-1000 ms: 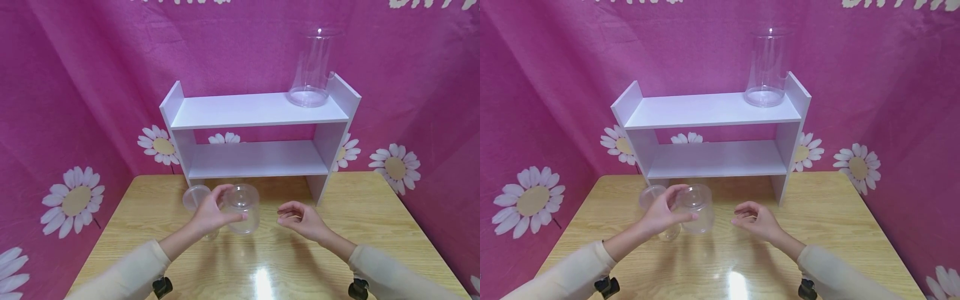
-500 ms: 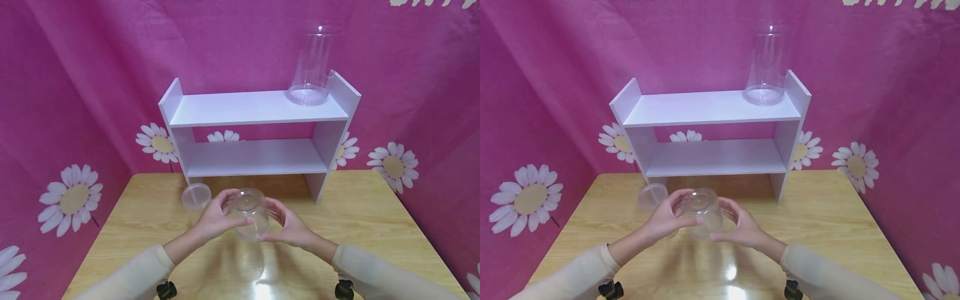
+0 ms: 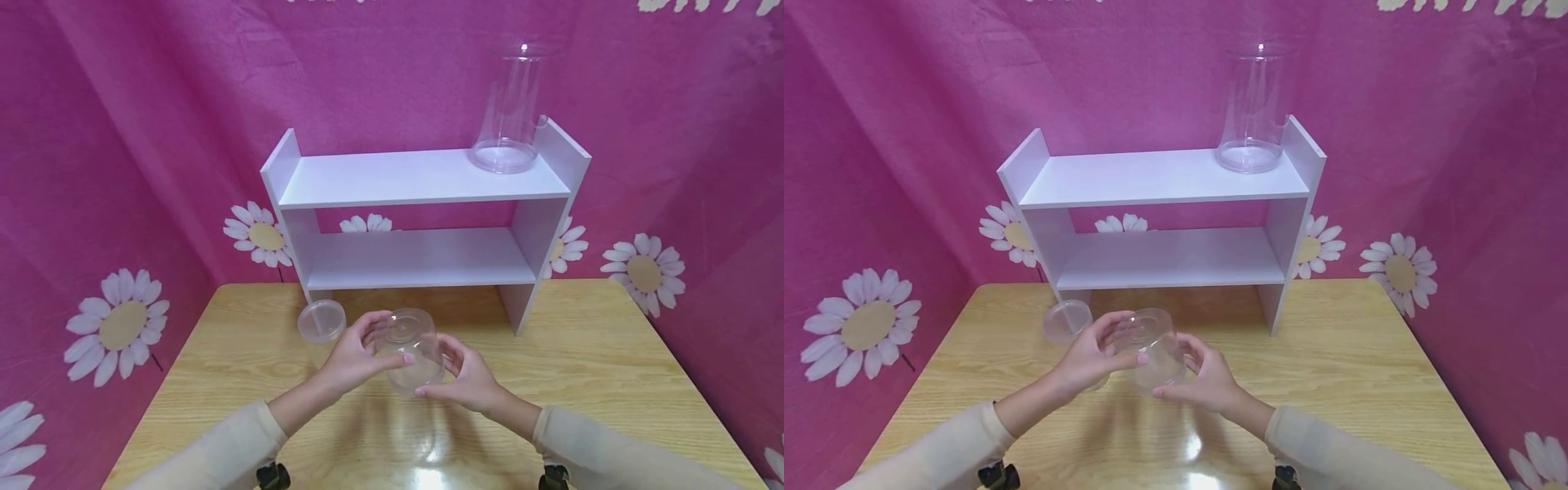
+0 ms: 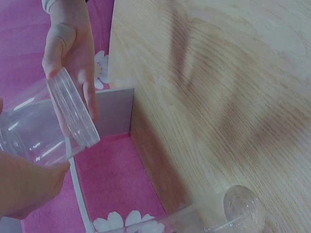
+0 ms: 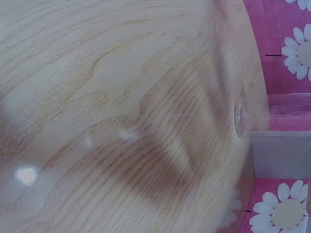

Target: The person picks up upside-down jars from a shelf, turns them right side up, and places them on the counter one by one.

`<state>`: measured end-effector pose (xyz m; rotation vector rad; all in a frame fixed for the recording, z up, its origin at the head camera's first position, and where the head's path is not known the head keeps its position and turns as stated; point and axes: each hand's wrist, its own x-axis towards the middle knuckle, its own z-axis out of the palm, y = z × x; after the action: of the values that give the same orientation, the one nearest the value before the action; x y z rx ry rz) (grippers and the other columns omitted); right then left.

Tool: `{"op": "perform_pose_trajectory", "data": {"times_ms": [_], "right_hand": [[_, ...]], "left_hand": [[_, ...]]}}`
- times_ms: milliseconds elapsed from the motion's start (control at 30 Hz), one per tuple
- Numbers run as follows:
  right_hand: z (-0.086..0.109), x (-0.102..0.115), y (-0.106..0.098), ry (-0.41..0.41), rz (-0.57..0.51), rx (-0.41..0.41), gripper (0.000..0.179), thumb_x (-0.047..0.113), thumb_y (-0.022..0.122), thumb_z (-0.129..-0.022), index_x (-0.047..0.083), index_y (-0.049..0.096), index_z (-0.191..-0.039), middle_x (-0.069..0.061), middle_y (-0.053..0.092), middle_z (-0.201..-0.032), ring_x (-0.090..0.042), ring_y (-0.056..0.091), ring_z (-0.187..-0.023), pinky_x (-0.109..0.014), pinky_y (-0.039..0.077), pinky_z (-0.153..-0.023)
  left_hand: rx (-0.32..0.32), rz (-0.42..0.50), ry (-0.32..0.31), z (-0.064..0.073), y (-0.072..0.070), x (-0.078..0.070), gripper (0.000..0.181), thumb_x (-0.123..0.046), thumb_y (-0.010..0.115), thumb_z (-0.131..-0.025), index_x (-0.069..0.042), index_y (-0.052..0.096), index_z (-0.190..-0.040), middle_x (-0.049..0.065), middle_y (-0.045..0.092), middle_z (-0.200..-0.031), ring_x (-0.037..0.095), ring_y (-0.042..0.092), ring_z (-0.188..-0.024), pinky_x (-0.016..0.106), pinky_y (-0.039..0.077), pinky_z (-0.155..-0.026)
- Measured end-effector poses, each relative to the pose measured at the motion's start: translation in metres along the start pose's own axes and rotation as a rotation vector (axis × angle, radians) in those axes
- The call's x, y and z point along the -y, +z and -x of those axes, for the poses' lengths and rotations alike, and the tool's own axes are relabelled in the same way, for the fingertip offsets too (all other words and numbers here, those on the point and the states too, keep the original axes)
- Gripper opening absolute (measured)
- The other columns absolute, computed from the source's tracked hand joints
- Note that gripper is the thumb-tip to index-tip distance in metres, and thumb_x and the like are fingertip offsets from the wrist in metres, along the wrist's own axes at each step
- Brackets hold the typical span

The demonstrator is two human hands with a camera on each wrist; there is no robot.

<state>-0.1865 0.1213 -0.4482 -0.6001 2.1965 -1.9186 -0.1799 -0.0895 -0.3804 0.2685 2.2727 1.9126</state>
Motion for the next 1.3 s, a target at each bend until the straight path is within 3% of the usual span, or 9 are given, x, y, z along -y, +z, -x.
{"op": "perform_pose_trajectory", "data": {"times_ms": [67, 233, 333, 567, 733, 867, 1000, 1167, 1300], "right_hand": [[0.0, 0.001, 0.001, 0.007, 0.008, -0.014, 0.079, 0.007, 0.086, -0.065, 0.002, 0.048, -0.134, -0.021, 0.052, -0.136, -0.035, 0.048, -0.131, -0.027, 0.044, -0.11], [-0.001, 0.004, 0.001, 0.004, 0.032, -0.036, 0.079, 0.006, 0.087, -0.062, -0.001, 0.05, -0.131, -0.021, 0.056, -0.13, -0.007, 0.056, -0.117, -0.019, 0.047, -0.104], [-0.002, 0.006, -0.003, -0.015, 0.057, -0.033, 0.078, 0.007, 0.088, -0.062, -0.001, 0.051, -0.13, -0.02, 0.057, -0.127, 0.003, 0.056, -0.11, -0.016, 0.047, -0.103], [-0.011, 0.013, -0.017, -0.039, 0.246, -0.014, 0.074, 0.016, 0.09, -0.061, 0.002, 0.056, -0.126, -0.016, 0.063, -0.123, -0.017, 0.059, -0.111, -0.026, 0.053, -0.098], [-0.016, 0.019, -0.022, -0.152, 0.486, -0.023, 0.077, 0.024, 0.093, -0.055, 0.0, 0.059, -0.12, -0.012, 0.065, -0.115, -0.026, 0.061, -0.107, -0.04, 0.055, -0.095], [-0.017, 0.026, -0.023, -0.254, 0.731, -0.071, 0.081, 0.028, 0.094, -0.049, 0.001, 0.061, -0.118, -0.007, 0.064, -0.107, -0.021, 0.061, -0.099, -0.04, 0.057, -0.087], [-0.018, 0.034, -0.024, -0.31, 0.9, -0.071, 0.084, 0.029, 0.094, -0.046, -0.001, 0.061, -0.117, -0.007, 0.062, -0.105, -0.022, 0.057, -0.1, -0.04, 0.056, -0.086], [-0.019, 0.043, -0.023, -0.285, 0.988, -0.083, 0.084, 0.029, 0.095, -0.045, -0.003, 0.06, -0.115, -0.01, 0.062, -0.106, -0.025, 0.056, -0.102, -0.04, 0.056, -0.09], [-0.018, 0.046, -0.021, -0.236, 1.006, -0.079, 0.082, 0.029, 0.094, -0.049, -0.004, 0.06, -0.115, -0.012, 0.062, -0.109, -0.028, 0.057, -0.104, -0.04, 0.055, -0.092]], "left_hand": [[0.014, 0.0, -0.013, 0.0, -0.002, 0.001, 0.07, -0.009, 0.08, -0.075, 0.0, 0.045, -0.135, 0.018, 0.053, -0.136, 0.031, 0.051, -0.128, 0.04, 0.041, -0.114], [0.069, -0.017, -0.028, -0.001, -0.006, 0.001, 0.07, -0.011, 0.078, -0.076, 0.0, 0.043, -0.136, 0.019, 0.051, -0.139, 0.032, 0.049, -0.131, 0.042, 0.039, -0.115], [0.085, -0.044, -0.016, -0.002, -0.009, 0.0, 0.074, -0.012, 0.079, -0.076, 0.001, 0.041, -0.138, 0.019, 0.049, -0.142, 0.034, 0.046, -0.135, 0.044, 0.035, -0.117], [0.069, -0.151, 0.08, -0.006, -0.016, -0.008, 0.085, -0.015, 0.083, -0.073, 0.001, 0.037, -0.142, 0.02, 0.043, -0.148, 0.035, 0.039, -0.14, 0.044, 0.031, -0.12], [0.035, -0.295, 0.135, -0.008, -0.018, -0.016, 0.091, -0.022, 0.086, -0.07, -0.005, 0.037, -0.144, 0.012, 0.042, -0.151, 0.03, 0.037, -0.142, 0.043, 0.031, -0.12], [0.031, -0.484, 0.206, -0.01, -0.012, -0.019, 0.095, -0.029, 0.088, -0.066, -0.011, 0.038, -0.144, 0.007, 0.044, -0.149, 0.028, 0.04, -0.139, 0.047, 0.036, -0.117], [0.088, -0.687, 0.273, -0.01, -0.002, -0.018, 0.097, -0.032, 0.089, -0.065, -0.011, 0.037, -0.144, 0.006, 0.044, -0.148, 0.028, 0.045, -0.135, 0.049, 0.042, -0.111], [0.161, -1.006, 0.344, -0.01, 0.014, -0.017, 0.1, -0.037, 0.087, -0.066, -0.006, 0.034, -0.145, 0.009, 0.043, -0.148, 0.026, 0.043, -0.137, 0.041, 0.04, -0.114], [0.15, -1.312, 0.486, -0.012, 0.026, -0.01, 0.099, -0.04, 0.087, -0.065, -0.001, 0.038, -0.141, 0.012, 0.046, -0.144, 0.026, 0.042, -0.138, 0.036, 0.031, -0.121]]}}
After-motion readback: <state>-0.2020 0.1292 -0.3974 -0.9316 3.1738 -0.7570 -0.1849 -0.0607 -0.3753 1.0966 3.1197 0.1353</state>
